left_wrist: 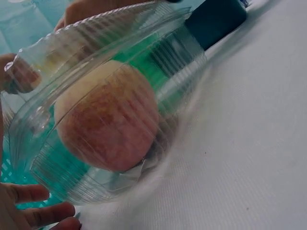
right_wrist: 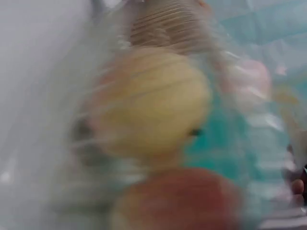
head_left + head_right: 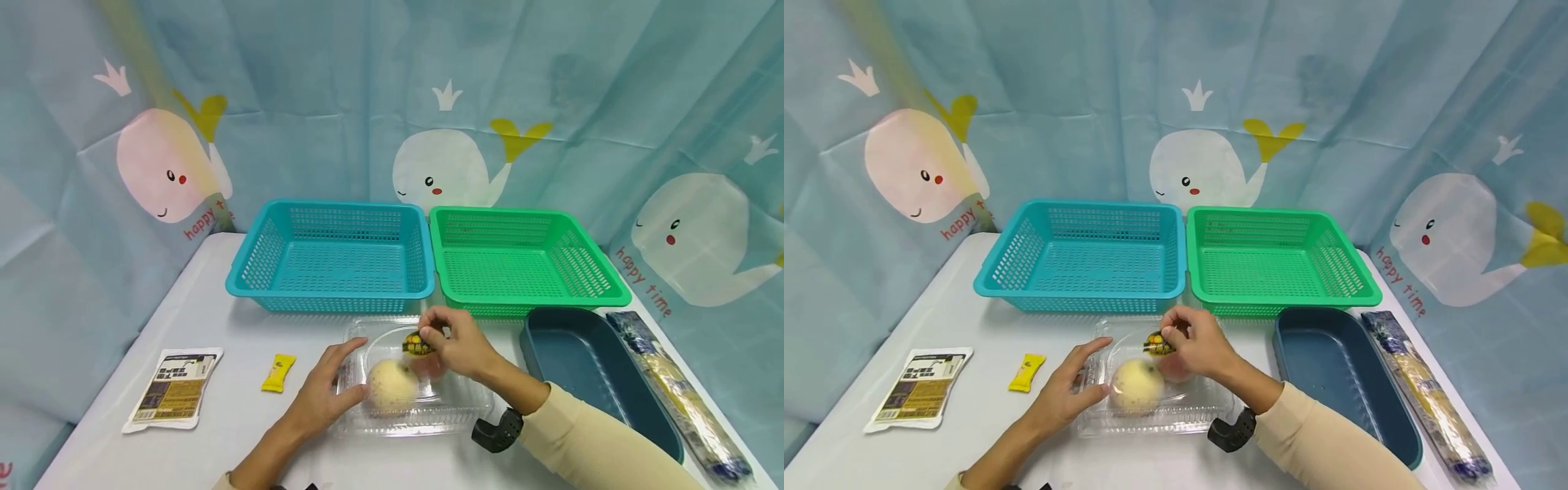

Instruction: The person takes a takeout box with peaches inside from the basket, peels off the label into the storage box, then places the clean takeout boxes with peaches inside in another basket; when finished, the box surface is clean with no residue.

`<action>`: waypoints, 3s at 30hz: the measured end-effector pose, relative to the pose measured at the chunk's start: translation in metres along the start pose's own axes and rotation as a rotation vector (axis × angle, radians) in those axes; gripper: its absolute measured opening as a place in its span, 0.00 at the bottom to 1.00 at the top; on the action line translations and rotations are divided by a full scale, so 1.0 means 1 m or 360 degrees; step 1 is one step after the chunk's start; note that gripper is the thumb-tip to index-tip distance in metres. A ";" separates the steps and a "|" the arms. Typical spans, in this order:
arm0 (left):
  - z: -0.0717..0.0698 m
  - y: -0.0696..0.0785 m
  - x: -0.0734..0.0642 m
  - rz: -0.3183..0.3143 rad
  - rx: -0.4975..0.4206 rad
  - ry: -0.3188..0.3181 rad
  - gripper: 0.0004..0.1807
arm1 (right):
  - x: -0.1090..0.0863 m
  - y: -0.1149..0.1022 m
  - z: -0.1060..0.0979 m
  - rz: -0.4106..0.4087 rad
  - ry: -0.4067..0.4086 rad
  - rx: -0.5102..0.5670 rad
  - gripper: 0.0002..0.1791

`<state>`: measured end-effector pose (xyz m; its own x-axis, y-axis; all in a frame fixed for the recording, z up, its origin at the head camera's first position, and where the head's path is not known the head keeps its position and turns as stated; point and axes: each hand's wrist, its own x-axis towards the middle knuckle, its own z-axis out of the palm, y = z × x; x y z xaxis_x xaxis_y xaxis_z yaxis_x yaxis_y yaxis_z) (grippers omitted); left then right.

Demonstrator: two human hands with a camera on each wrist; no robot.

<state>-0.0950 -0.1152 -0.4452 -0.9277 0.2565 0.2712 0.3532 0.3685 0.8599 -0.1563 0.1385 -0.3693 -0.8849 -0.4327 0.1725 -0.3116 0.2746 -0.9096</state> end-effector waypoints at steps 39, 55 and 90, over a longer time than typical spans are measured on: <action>0.002 -0.002 0.000 -0.0009 -0.0038 0.0011 0.35 | -0.081 0.023 -0.190 -0.0103 -0.0313 -0.0173 0.09; 0.002 -0.002 0.000 -0.0030 -0.0014 0.0008 0.35 | -0.107 0.083 -0.194 0.0112 -0.0300 -0.0299 0.07; 0.001 -0.001 0.001 -0.0043 -0.0038 0.0001 0.35 | -0.117 0.123 -0.191 -0.0041 -0.0146 -0.0803 0.09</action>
<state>-0.0957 -0.1144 -0.4464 -0.9369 0.2464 0.2482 0.3254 0.3539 0.8769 -0.1579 0.3872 -0.4293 -0.8477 -0.5122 0.1379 -0.4813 0.6335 -0.6058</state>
